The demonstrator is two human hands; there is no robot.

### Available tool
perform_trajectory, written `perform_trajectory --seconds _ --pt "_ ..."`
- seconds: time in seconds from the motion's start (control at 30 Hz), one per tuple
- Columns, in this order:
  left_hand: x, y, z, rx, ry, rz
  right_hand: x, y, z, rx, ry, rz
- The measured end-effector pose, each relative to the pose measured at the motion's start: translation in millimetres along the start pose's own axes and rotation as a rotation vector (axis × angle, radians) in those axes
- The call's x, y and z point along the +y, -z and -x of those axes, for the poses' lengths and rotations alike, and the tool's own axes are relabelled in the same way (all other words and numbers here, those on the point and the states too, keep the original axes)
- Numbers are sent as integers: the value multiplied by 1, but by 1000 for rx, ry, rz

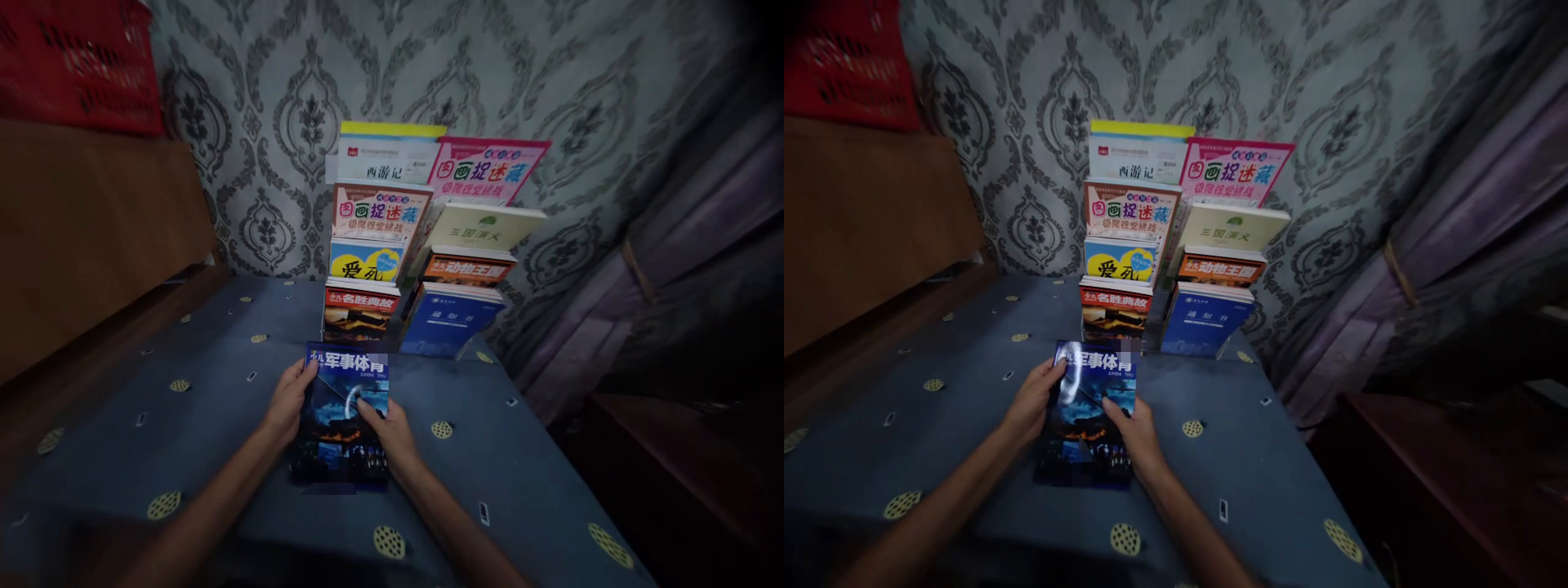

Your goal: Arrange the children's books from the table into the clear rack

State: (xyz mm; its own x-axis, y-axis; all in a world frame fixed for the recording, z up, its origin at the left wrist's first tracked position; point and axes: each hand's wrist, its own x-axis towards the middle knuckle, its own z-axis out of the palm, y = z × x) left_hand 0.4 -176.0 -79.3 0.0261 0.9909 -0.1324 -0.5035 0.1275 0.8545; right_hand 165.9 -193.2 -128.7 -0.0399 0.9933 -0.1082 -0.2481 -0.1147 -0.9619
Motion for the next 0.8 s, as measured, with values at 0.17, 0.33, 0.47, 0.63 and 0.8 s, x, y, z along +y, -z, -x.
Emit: perform_trajectory --seconds 0.17,0.33,0.47,0.63,0.8 --pt "11 -10 -9 38 -82 28 -18 -10 -9 23 -5 -137" --pt "4 -2 -12 85 -150 -27 -18 -13 -10 -6 27 -161" --pt "-10 10 -13 137 -146 -87 -16 -13 -8 -26 51 -180" --pt "-26 19 -6 191 -93 -163 -15 -10 -7 44 57 -132" --pt "-38 22 -9 271 -3 -169 -6 -2 -15 144 -36 -114"
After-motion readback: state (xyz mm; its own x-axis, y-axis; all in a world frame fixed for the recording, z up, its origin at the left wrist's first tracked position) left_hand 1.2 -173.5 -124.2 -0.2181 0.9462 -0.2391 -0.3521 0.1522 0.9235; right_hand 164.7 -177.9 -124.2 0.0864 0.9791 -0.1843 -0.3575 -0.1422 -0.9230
